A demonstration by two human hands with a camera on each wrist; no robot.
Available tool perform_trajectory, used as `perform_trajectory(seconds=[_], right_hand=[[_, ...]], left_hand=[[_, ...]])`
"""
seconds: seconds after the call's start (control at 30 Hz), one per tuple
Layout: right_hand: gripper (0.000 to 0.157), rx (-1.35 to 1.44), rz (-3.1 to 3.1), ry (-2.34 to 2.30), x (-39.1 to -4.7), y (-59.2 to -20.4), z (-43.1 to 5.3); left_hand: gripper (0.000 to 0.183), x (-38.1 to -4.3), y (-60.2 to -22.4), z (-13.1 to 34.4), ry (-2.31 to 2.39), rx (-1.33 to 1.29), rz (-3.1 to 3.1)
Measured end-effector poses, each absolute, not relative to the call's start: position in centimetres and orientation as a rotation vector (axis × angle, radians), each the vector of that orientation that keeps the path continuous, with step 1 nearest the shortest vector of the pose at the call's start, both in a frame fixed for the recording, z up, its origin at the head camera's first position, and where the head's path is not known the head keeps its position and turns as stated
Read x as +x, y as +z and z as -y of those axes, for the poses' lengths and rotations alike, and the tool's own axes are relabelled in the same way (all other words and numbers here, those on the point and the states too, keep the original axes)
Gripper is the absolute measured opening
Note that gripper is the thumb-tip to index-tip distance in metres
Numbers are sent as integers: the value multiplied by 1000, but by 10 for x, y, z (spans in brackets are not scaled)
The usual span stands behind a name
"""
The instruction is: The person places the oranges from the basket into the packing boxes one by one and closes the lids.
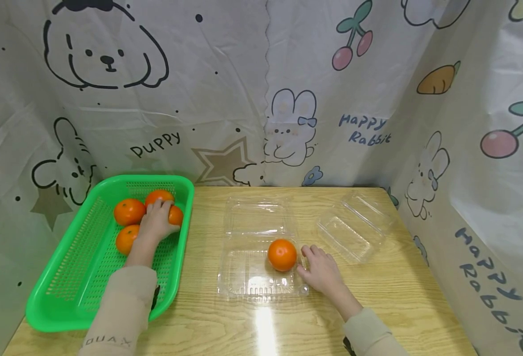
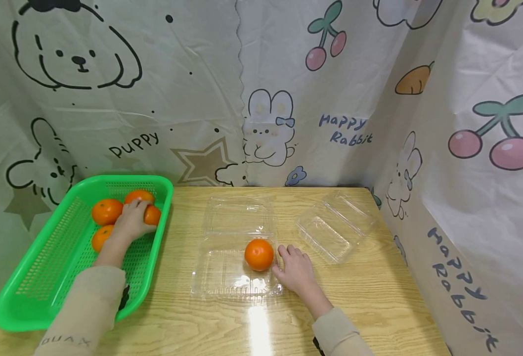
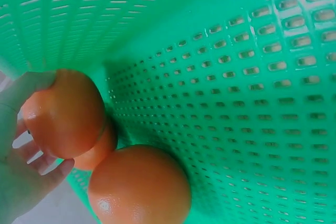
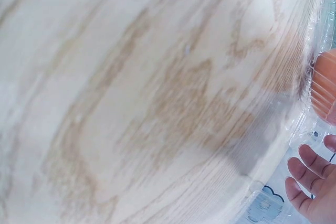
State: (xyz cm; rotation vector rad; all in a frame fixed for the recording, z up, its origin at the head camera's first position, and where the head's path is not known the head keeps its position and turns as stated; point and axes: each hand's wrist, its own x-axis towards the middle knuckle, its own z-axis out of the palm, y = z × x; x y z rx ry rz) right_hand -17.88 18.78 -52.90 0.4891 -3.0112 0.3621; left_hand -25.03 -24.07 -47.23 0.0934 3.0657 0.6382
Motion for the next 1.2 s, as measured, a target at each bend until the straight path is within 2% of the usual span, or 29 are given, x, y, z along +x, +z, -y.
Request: perform_trajectory(seconds=[1.2], right_hand=[[34, 469, 3025, 391, -179, -529, -188]], left_hand=[[71, -245, -441, 229, 685, 47, -3218]])
